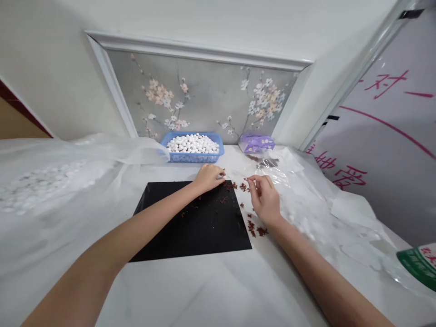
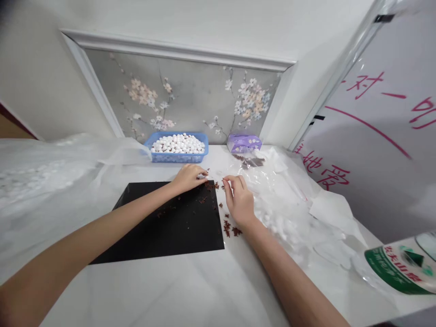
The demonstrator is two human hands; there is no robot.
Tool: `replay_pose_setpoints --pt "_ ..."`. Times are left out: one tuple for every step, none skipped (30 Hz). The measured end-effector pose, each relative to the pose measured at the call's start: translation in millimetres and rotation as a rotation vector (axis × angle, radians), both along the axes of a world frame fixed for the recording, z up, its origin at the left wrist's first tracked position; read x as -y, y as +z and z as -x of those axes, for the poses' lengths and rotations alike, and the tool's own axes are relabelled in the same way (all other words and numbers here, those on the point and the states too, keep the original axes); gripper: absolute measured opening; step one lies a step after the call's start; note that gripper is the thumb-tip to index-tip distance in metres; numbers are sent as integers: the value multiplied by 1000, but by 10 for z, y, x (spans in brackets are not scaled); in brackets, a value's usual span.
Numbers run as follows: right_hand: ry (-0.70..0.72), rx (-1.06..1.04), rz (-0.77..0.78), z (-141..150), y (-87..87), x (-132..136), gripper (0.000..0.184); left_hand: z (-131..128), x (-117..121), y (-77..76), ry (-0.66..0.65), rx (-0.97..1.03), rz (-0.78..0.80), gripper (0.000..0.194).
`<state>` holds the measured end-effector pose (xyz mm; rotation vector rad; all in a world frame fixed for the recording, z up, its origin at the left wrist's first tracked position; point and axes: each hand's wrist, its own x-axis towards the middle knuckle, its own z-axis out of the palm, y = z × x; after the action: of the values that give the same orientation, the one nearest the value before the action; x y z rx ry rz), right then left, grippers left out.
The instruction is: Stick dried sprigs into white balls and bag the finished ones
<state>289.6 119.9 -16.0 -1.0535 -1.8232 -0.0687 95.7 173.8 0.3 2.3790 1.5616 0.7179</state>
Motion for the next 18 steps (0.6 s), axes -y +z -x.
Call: replay_pose_setpoints --pt "-4 -7 -26 3 8 9 12 -3 3 0 12 37 14 16" --pt "-9 -9 -43 8 16 19 11 -8 15 6 25 79 28 16" --pt "-14 -7 -53 12 22 29 10 -15 38 15 38 128 44 17" --pt "-18 -3 -60 18 28 39 9 -25 73 24 49 182 64 18" --pt "-22 0 -67 23 34 50 9 -36 118 32 59 239 86 19" --pt "-24 2 -75 28 39 62 8 -46 173 38 66 297 110 21" --pt "-26 4 -84 34 42 75 7 -52 233 40 71 352 133 23" --pt "-26 9 -96 40 45 89 7 -53 299 39 76 401 156 25" --pt "-22 17 -108 47 47 103 6 -49 367 35 81 442 177 26" --pt "-12 29 -120 56 48 117 6 -40 438 30 87 471 191 26" --pt "1 44 -129 65 48 132 6 -30 510 25 95 504 201 26" --pt "13 60 -136 76 47 147 6 -20 586 22 105 552 214 25" --pt "22 70 -141 87 47 163 6 -14 665 21 114 617 236 24" --pt "30 74 -143 99 49 182 6 -14 748 24 117 699 276 24" --pt "37 71 -144 111 53 202 6 -20 834 31 113 795 334 25" --pt "47 64 -143 122 60 226 6 -33 922 43 99 893 409 27" --pt "65 54 -139 134 71 252 6 -49 1009 58 79 978 490 29" --pt "92 47 -131 146 85 281 6 -68 1090 76 66 1046 562 31"
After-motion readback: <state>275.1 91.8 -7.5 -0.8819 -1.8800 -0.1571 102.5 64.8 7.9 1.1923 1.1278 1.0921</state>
